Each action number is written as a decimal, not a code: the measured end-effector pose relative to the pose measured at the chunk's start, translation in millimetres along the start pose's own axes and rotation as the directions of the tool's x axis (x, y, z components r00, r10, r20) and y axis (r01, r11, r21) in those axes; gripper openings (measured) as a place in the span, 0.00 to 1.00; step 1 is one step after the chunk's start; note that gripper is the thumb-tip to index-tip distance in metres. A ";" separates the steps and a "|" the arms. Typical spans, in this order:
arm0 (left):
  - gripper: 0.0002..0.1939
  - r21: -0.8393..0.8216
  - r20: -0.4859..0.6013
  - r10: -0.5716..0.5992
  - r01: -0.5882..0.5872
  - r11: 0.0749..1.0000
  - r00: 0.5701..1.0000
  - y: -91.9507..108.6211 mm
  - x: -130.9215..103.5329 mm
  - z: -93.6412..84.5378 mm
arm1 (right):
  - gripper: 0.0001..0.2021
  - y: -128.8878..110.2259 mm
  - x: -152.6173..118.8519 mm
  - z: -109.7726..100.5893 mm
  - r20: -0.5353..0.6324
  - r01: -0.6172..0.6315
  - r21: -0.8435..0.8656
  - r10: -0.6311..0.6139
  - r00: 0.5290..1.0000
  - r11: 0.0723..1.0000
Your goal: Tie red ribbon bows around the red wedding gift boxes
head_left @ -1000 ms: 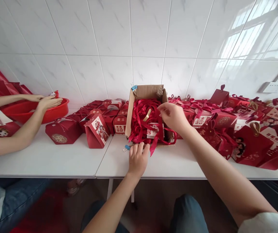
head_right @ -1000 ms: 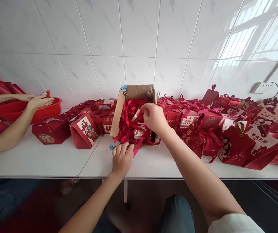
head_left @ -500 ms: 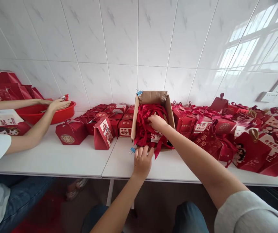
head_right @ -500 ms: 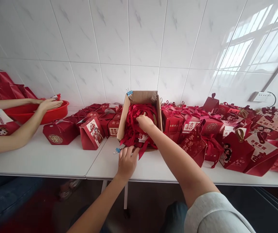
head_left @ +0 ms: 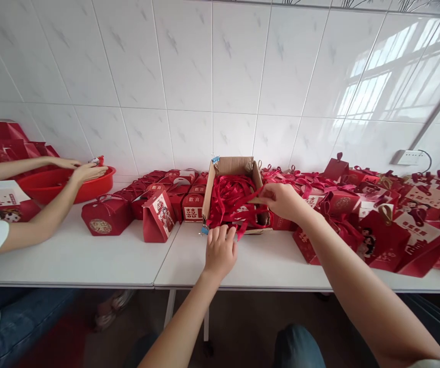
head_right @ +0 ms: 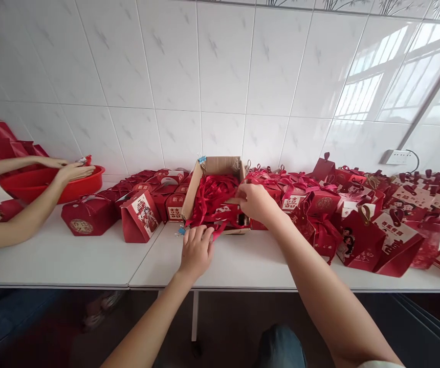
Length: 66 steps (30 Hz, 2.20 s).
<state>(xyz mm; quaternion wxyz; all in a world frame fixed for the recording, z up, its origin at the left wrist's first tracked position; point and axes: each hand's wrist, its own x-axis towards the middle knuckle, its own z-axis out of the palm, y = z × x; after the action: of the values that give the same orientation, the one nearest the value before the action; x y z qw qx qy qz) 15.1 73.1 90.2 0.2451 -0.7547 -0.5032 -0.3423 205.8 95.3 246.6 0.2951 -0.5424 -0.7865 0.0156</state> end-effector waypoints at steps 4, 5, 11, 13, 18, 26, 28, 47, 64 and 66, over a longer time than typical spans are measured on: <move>0.17 -0.062 0.075 0.001 0.004 0.998 0.997 -9.3 27.4 -6.1 | 0.04 10.7 -26.1 -9.3 0.155 -0.088 0.030 0.083 0.984 0.996; 0.18 -0.076 0.085 0.005 0.002 0.997 0.996 -12.2 33.9 -7.1 | 0.04 13.6 -33.6 -8.4 0.139 -0.106 0.063 0.096 0.986 0.992; 0.20 -0.325 0.021 -0.114 0.115 0.939 0.993 0.2 34.0 -33.1 | 0.07 21.9 -107.1 28.1 -0.071 -0.149 0.514 0.215 0.974 0.845; 0.13 -0.562 0.057 -0.173 0.175 0.809 0.983 18.2 14.6 -51.8 | 0.11 14.6 -136.8 48.7 -0.095 -0.121 0.659 0.242 0.966 0.742; 0.07 -0.848 0.238 -0.306 0.351 0.398 0.922 59.9 -36.1 -93.2 | 0.05 -17.0 -188.5 85.1 -0.218 -0.034 0.709 0.266 0.939 0.704; 0.13 -0.938 0.026 -0.169 0.083 0.336 0.985 56.3 -54.2 -107.6 | 0.15 -32.4 -201.4 74.8 -0.302 0.247 0.714 -0.029 0.953 0.655; 0.15 -0.935 0.001 -0.133 0.048 0.352 0.991 53.8 -58.3 -109.0 | 0.14 -35.2 -201.8 70.4 -0.253 0.252 0.776 -0.080 0.964 0.579; 0.24 -0.952 0.281 -0.410 0.305 -0.007 0.867 75.1 -81.3 -119.7 | 0.07 -49.0 -207.9 85.5 -0.043 0.042 0.996 0.013 0.999 0.074; 0.19 -0.898 0.437 -0.365 0.418 -0.133 0.822 65.2 -85.7 -111.2 | 0.04 -50.4 -202.9 91.4 -0.064 0.049 0.985 0.088 0.994 0.166; 0.20 -0.856 0.516 -0.364 0.481 -0.188 0.775 65.1 -84.6 -112.1 | 0.04 -49.5 -201.7 94.3 -0.051 0.034 0.987 0.104 0.993 0.158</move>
<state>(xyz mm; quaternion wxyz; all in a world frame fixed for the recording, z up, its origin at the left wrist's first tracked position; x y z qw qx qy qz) 23.3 -81.3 96.3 -0.5039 -0.4972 -0.3430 -0.6174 166.5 -71.1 95.6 0.6170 -0.2393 -0.5587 0.4999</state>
